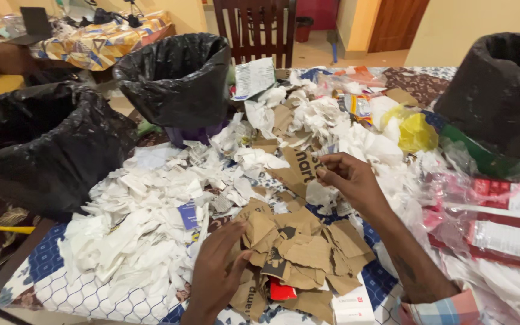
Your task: The person sorts mixed waste on a table, separating cardboard pieces from white paper and plastic packaging. The hands pick up items, tear or fold cardboard, and place them into distinct piles on the table.
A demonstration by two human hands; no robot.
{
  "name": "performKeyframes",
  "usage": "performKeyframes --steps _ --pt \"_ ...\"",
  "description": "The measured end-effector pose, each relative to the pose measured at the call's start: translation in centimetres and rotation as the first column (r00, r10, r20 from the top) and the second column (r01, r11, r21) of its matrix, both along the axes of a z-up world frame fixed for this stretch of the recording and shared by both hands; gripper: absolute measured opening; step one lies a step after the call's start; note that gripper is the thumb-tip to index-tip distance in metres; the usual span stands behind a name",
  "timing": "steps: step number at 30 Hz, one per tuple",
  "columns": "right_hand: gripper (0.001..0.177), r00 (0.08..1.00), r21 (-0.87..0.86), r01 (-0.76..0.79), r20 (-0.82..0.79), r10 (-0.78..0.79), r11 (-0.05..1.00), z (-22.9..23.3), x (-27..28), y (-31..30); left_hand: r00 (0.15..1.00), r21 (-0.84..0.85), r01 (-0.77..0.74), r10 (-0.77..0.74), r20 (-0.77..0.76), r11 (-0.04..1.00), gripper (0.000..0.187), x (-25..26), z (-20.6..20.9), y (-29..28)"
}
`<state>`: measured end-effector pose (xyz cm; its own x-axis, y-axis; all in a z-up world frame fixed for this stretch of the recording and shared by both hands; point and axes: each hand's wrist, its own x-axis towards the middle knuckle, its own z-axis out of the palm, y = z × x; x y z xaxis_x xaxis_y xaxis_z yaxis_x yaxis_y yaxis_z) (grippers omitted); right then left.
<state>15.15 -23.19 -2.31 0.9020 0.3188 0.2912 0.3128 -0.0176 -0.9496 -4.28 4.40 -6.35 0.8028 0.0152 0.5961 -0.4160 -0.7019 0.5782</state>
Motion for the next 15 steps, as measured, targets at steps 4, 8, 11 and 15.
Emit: performKeyframes --steps 4,8,11,15 --pt "0.026 0.992 -0.005 -0.075 -0.102 0.074 0.997 -0.7 -0.5 -0.9 1.0 0.006 -0.009 0.009 0.015 1.0 0.041 -0.2 -0.1 0.1" --pt "0.025 0.937 -0.122 -0.3 -0.221 0.269 0.946 -0.6 -0.9 -1.3 1.0 0.025 -0.012 0.012 0.012 1.0 0.042 -0.1 0.3 -0.1" --pt "0.024 0.852 -0.166 -0.479 -0.325 0.41 0.862 -0.6 -1.4 -1.3 0.999 0.004 0.01 -0.01 0.046 1.0 0.041 -0.2 1.4 0.0" --pt "0.023 0.78 -0.224 -0.597 -0.384 0.493 0.77 -0.6 -2.1 -1.3 0.992 -0.054 -0.063 0.057 -0.11 0.997 0.031 2.3 3.8 0.9"
